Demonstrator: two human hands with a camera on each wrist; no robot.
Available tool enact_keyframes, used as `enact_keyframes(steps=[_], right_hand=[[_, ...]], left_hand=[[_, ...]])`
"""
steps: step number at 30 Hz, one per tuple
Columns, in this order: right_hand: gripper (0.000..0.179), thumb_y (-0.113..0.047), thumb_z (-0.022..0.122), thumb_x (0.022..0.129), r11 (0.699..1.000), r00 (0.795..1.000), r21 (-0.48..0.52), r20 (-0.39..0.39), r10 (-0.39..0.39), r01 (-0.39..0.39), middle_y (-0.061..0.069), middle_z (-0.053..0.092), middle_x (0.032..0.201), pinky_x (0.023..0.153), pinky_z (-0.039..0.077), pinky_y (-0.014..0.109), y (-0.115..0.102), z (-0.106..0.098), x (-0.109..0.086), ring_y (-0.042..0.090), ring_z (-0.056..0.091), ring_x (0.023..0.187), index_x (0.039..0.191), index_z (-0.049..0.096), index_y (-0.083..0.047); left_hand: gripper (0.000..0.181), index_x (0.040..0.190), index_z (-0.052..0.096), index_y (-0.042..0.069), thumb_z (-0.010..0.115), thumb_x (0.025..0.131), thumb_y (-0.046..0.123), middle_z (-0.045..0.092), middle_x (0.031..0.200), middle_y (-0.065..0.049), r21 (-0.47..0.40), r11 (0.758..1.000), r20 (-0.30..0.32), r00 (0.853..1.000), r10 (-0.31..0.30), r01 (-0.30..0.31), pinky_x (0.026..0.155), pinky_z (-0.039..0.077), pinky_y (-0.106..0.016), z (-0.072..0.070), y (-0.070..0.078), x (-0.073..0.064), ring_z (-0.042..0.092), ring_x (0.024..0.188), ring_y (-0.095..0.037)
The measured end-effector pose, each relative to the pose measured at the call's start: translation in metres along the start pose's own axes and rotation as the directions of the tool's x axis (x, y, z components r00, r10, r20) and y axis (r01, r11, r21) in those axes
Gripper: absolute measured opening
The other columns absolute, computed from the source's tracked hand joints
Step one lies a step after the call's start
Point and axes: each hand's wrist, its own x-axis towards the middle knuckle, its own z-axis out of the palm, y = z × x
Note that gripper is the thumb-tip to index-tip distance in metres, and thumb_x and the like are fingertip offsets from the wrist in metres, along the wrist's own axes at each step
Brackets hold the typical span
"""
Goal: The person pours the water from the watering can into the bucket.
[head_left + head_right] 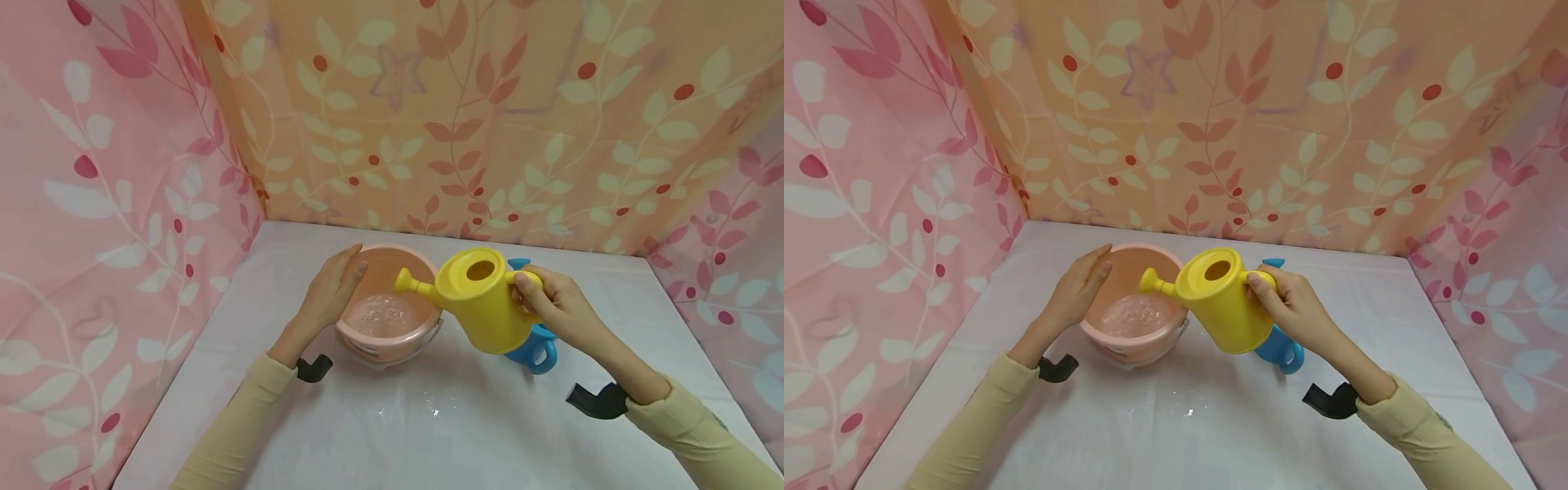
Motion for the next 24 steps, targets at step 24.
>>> enact_keyframes(steps=[24], right_hand=[[0.017, -0.01, 0.046, 0.098, 1.0, 1.0, 0.003, 0.014, 0.006, -0.006, 0.004, 0.046, 0.065, 0.052, 0.044, 0.024, -0.0015, -0.001, 0.001, 0.018, 0.047, 0.061, 0.083, 0.054, -0.007]], left_hand=[[0.063, 0.144, 0.034, 0.014, 0.027, 0.097, 0.055, 0.036, 0.147, -0.01, 0.002, 1.0, 0.002, 1.0, -0.002, 0.002, 0.108, 0.026, -0.052, 0.0011, -0.0004, 0.0004, 0.029, 0.136, -0.028]])
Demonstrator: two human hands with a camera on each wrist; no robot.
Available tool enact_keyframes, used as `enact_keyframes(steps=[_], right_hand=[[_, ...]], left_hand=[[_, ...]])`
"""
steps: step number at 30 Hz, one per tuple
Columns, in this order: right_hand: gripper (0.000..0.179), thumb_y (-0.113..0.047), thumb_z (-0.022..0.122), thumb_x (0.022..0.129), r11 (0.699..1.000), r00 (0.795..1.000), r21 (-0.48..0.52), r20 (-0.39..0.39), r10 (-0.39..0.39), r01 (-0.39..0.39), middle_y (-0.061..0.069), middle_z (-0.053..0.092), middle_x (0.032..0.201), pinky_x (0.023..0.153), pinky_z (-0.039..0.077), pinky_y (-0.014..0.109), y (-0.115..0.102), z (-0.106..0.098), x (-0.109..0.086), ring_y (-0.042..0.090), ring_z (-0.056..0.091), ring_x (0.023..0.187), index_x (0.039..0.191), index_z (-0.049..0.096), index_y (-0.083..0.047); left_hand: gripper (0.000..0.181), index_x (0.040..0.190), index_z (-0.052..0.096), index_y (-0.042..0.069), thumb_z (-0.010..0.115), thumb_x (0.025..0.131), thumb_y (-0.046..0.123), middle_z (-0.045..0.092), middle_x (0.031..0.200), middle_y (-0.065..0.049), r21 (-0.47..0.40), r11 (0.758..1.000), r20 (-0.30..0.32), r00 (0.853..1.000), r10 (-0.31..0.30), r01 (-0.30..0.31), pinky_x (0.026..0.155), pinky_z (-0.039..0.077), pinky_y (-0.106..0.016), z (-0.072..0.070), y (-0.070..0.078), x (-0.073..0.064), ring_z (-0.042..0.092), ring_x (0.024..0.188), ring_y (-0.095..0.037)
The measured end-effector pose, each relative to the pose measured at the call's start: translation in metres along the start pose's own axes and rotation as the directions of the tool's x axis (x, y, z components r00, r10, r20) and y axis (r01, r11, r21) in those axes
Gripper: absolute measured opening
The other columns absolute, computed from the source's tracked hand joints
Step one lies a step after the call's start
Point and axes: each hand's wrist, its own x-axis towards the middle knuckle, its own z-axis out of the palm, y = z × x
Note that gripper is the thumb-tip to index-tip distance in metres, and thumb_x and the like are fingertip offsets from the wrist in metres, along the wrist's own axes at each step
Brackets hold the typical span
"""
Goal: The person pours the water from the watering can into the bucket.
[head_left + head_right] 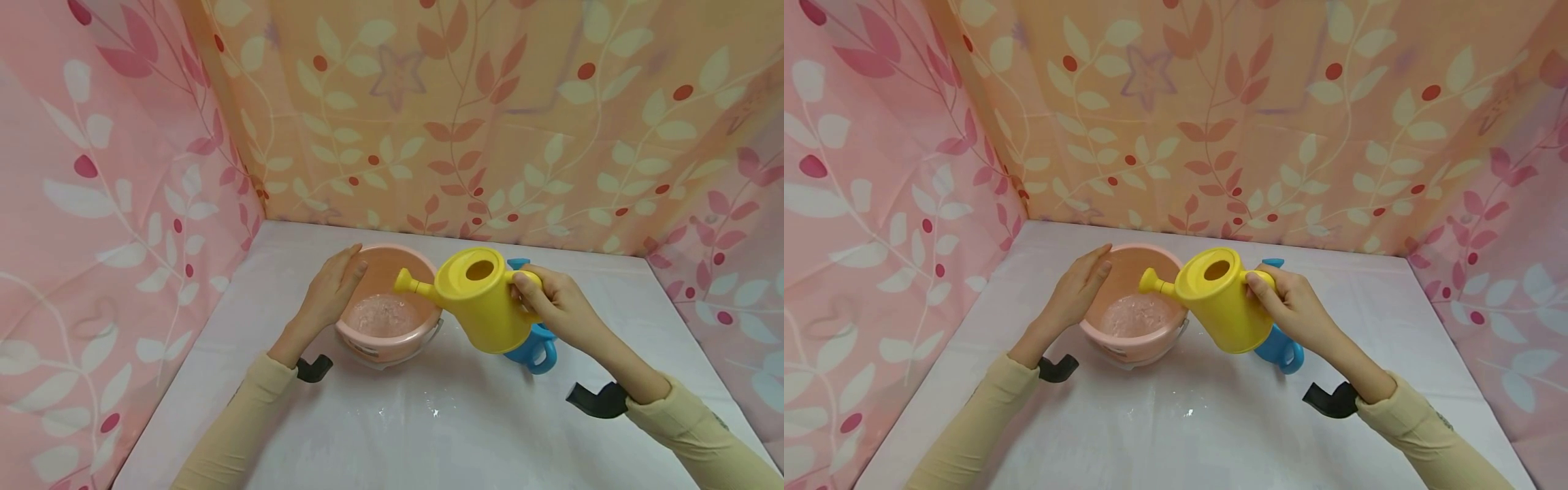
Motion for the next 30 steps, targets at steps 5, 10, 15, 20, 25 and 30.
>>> enact_keyframes(steps=[5, 10, 15, 20, 25, 30], right_hand=[[0.016, -0.011, 0.046, 0.097, 1.0, 1.0, -0.005, 0.0, -0.001, 0.001, 0.004, 0.046, 0.065, 0.052, 0.043, 0.023, -0.0001, 0.0, 0.0001, 0.017, 0.047, 0.061, 0.083, 0.054, -0.007], [0.017, -0.011, 0.046, 0.098, 1.0, 1.0, -0.006, 0.0, -0.002, 0.002, 0.005, 0.046, 0.064, 0.052, 0.043, 0.023, -0.0001, -0.0001, 0.0007, 0.018, 0.047, 0.061, 0.083, 0.054, -0.007], [0.017, -0.011, 0.046, 0.098, 1.0, 1.0, -0.002, 0.004, 0.003, -0.003, 0.006, 0.046, 0.065, 0.052, 0.044, 0.024, 0.0002, 0.0, 0.0012, 0.018, 0.047, 0.061, 0.083, 0.054, -0.007], [0.018, -0.012, 0.045, 0.098, 1.0, 1.0, -0.004, 0.006, 0.008, -0.008, 0.007, 0.047, 0.065, 0.052, 0.044, 0.024, 0.0005, -0.0002, 0.001, 0.018, 0.047, 0.061, 0.084, 0.054, -0.007], [0.017, -0.012, 0.046, 0.098, 1.0, 1.0, -0.005, 0.006, 0.005, -0.005, 0.006, 0.046, 0.064, 0.052, 0.043, 0.024, 0.001, -0.0007, 0.0014, 0.018, 0.047, 0.06, 0.083, 0.054, -0.007], [0.018, -0.012, 0.046, 0.098, 1.0, 1.0, 0.002, 0.01, 0.0, 0.0, 0.004, 0.046, 0.064, 0.052, 0.043, 0.024, 0.0014, -0.001, 0.0022, 0.018, 0.047, 0.06, 0.083, 0.054, -0.008]], left_hand=[[0.064, 0.144, 0.034, 0.014, 0.026, 0.096, 0.056, 0.036, 0.147, -0.01, 0.006, 1.0, 0.001, 1.0, 0.0, 0.0, 0.108, 0.026, -0.052, 0.0005, -0.0005, 0.0003, 0.029, 0.137, -0.028], [0.064, 0.144, 0.035, 0.013, 0.027, 0.097, 0.055, 0.036, 0.146, -0.01, 0.001, 1.0, 0.0, 1.0, -0.004, 0.004, 0.108, 0.027, -0.051, -0.0004, 0.0009, -0.0002, 0.029, 0.136, -0.027], [0.064, 0.143, 0.035, 0.013, 0.027, 0.096, 0.056, 0.037, 0.146, -0.008, 0.002, 1.0, -0.004, 1.0, -0.006, 0.006, 0.107, 0.028, -0.051, -0.001, 0.0015, -0.0004, 0.03, 0.136, -0.027], [0.063, 0.143, 0.035, 0.013, 0.027, 0.097, 0.055, 0.036, 0.146, -0.007, 0.001, 1.0, 0.0, 1.0, -0.003, 0.003, 0.107, 0.028, -0.051, -0.0013, 0.0019, -0.0001, 0.03, 0.136, -0.026], [0.062, 0.144, 0.034, 0.015, 0.027, 0.097, 0.055, 0.036, 0.147, -0.008, 0.002, 1.0, 0.004, 1.0, -0.005, 0.005, 0.107, 0.027, -0.052, -0.0008, 0.0019, 0.0007, 0.029, 0.136, -0.027], [0.062, 0.144, 0.034, 0.017, 0.026, 0.097, 0.056, 0.035, 0.147, -0.008, 0.009, 1.0, 0.007, 1.0, -0.017, 0.017, 0.107, 0.027, -0.052, -0.0008, 0.002, 0.0, 0.029, 0.136, -0.027]])
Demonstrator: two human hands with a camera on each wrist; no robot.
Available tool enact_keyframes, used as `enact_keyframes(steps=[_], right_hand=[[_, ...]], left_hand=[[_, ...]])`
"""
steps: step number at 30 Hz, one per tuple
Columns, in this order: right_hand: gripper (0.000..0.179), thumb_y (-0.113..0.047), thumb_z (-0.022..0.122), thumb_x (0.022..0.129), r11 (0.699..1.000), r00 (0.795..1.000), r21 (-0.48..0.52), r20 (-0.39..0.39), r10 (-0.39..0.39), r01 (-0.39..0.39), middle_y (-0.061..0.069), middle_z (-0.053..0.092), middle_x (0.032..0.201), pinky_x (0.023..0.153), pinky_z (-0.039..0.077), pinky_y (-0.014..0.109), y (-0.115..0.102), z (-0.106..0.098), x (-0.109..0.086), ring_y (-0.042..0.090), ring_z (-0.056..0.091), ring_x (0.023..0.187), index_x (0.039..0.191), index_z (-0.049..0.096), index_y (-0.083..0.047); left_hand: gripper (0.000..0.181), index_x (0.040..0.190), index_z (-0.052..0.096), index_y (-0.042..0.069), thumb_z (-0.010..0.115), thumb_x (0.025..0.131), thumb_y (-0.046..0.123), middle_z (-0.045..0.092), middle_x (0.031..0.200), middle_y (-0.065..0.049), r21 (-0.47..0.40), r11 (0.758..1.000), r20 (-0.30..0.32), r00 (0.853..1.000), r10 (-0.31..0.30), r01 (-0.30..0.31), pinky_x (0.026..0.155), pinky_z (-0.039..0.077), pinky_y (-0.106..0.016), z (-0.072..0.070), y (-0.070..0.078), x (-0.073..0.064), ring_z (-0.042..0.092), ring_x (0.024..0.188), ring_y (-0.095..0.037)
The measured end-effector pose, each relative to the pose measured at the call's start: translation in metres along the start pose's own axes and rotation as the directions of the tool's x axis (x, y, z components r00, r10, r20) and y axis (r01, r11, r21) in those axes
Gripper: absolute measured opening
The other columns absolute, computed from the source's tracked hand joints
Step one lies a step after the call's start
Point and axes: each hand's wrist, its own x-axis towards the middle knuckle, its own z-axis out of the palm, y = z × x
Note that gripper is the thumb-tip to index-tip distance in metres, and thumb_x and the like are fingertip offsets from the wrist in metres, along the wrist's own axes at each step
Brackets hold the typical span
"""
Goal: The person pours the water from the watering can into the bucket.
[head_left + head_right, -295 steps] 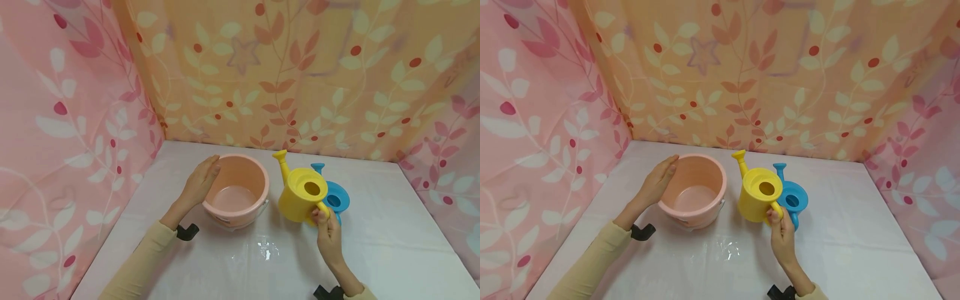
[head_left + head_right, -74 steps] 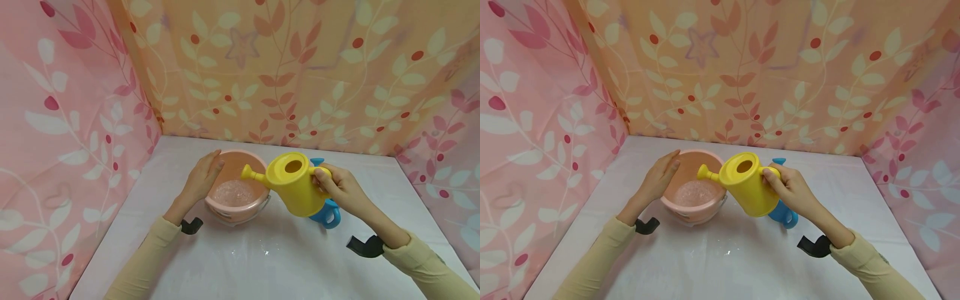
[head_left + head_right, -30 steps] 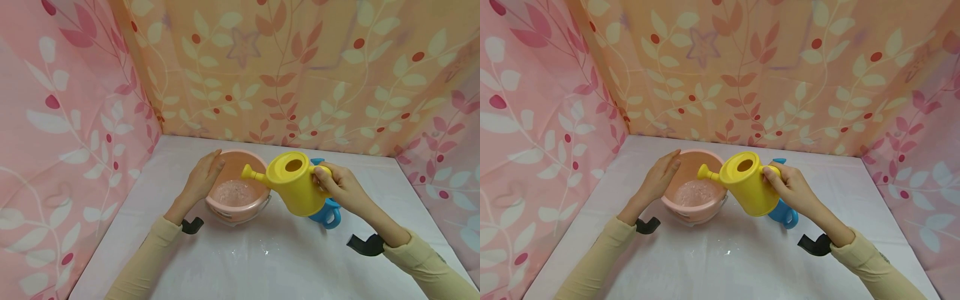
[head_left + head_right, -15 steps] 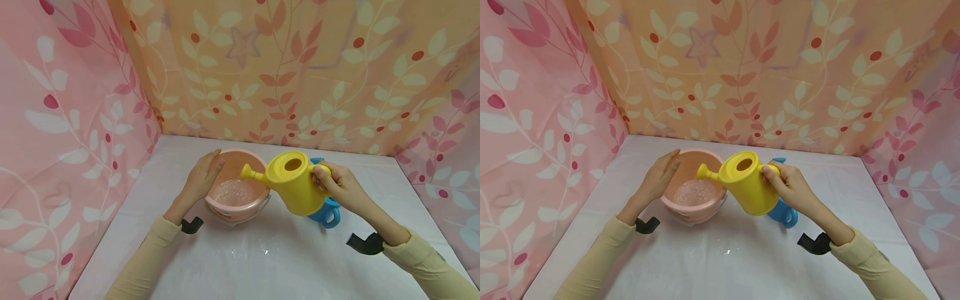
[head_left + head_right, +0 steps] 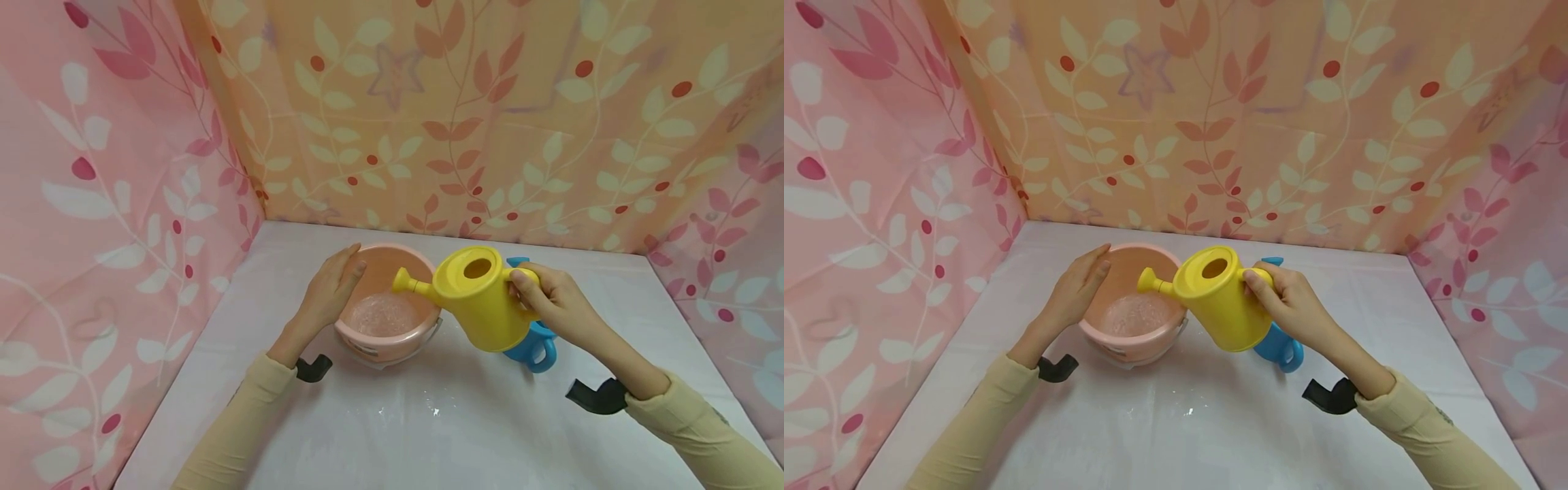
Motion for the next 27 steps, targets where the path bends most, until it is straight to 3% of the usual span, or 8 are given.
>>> enact_keyframes(steps=[17, 27], right_hand=[[0.019, -0.015, 0.046, 0.098, 1.0, 1.0, -0.018, 0.008, 0.014, -0.014, 0.01, 0.049, 0.066, 0.053, 0.044, 0.023, -0.0007, 0.0003, 0.0023, 0.018, 0.048, 0.062, 0.082, 0.054, -0.007], [0.019, -0.014, 0.046, 0.098, 1.0, 1.0, -0.013, 0.005, 0.004, -0.004, 0.005, 0.047, 0.065, 0.052, 0.043, 0.023, -0.0006, -0.0009, 0.0017, 0.017, 0.048, 0.061, 0.082, 0.054, -0.008]], left_hand=[[0.06, 0.144, 0.035, 0.017, 0.028, 0.097, 0.055, 0.037, 0.146, -0.009, -0.002, 1.0, -0.014, 1.0, -0.002, 0.002, 0.107, 0.028, -0.051, 0.0003, -0.0009, -0.001, 0.03, 0.136, -0.026], [0.059, 0.144, 0.034, 0.019, 0.028, 0.097, 0.054, 0.036, 0.146, -0.007, -0.004, 1.0, -0.005, 1.0, -0.009, 0.009, 0.107, 0.029, -0.051, 0.0009, -0.0004, 0.0002, 0.03, 0.136, -0.026]])
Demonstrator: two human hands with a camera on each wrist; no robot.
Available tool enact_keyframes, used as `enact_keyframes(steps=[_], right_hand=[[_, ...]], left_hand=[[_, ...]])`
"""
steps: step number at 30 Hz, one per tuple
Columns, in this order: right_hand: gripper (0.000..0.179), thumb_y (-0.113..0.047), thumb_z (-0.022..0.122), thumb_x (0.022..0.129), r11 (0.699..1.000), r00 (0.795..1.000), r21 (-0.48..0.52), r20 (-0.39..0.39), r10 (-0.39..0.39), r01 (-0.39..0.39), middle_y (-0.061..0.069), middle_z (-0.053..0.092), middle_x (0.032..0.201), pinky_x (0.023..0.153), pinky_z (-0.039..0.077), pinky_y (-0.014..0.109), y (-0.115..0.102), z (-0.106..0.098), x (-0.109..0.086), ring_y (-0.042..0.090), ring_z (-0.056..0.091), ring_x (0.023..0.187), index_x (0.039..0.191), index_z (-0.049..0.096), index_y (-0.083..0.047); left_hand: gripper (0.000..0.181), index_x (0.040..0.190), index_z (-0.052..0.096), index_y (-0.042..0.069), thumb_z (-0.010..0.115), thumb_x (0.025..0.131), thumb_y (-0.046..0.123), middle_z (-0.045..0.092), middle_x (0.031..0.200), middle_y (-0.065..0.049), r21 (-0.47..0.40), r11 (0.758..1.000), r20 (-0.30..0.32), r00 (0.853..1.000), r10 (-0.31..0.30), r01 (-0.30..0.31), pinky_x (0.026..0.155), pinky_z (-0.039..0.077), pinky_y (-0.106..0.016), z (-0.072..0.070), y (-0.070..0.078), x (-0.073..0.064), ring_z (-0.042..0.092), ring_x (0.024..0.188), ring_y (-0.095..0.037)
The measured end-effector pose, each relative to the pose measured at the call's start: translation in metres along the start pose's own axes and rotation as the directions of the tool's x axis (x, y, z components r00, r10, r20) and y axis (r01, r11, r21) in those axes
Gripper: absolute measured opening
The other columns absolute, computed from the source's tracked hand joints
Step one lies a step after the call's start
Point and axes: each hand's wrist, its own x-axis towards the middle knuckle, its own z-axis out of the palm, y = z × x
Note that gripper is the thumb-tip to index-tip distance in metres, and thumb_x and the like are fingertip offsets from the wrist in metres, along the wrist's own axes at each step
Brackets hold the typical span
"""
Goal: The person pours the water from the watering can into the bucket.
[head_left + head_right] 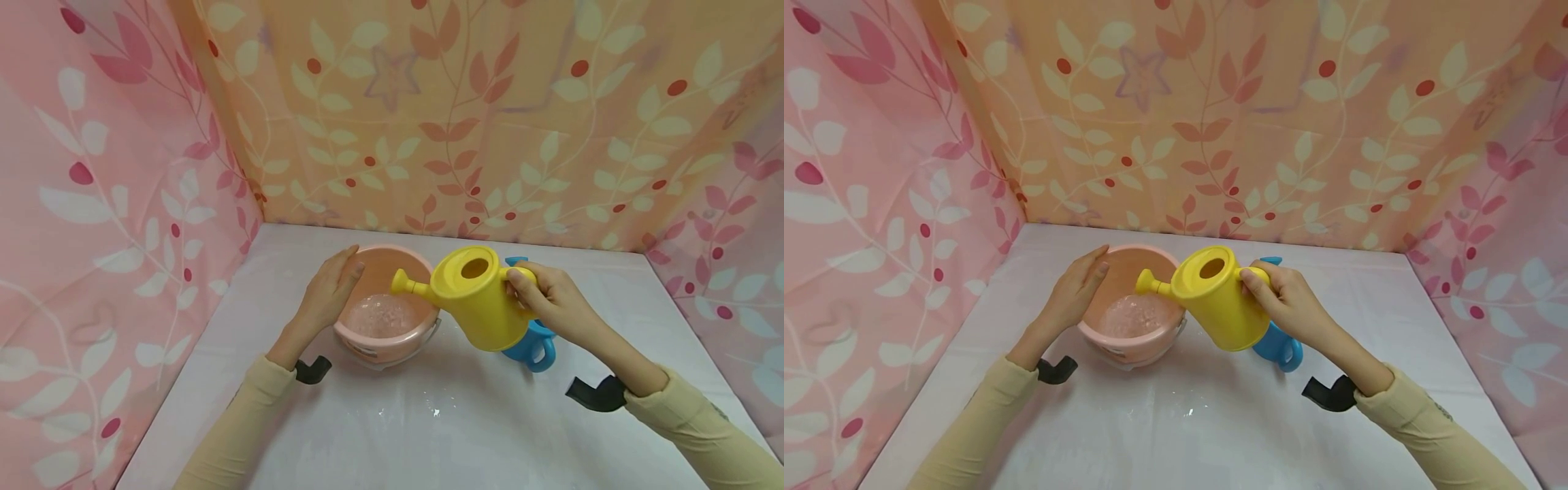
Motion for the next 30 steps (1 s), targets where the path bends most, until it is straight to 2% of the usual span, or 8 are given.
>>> enact_keyframes(steps=[15, 30], right_hand=[[0.019, -0.014, 0.046, 0.098, 1.0, 1.0, -0.008, 0.004, 0.003, -0.003, 0.005, 0.048, 0.066, 0.052, 0.044, 0.023, -0.0001, -0.0001, 0.0001, 0.017, 0.048, 0.061, 0.083, 0.054, -0.008], [0.019, -0.014, 0.046, 0.098, 1.0, 1.0, -0.006, 0.002, 0.005, -0.005, 0.005, 0.047, 0.064, 0.052, 0.044, 0.023, -0.0005, -0.0001, 0.0003, 0.018, 0.048, 0.061, 0.082, 0.054, -0.007]], left_hand=[[0.061, 0.144, 0.035, 0.015, 0.029, 0.097, 0.054, 0.037, 0.146, -0.009, -0.006, 1.0, -0.008, 1.0, 0.018, -0.018, 0.108, 0.028, -0.051, -0.0007, 0.0008, -0.0004, 0.03, 0.136, -0.027], [0.061, 0.144, 0.034, 0.016, 0.028, 0.097, 0.055, 0.036, 0.146, -0.007, 0.001, 1.0, -0.004, 1.0, 0.005, -0.005, 0.108, 0.028, -0.051, -0.0004, 0.0006, -0.0008, 0.03, 0.136, -0.025]])
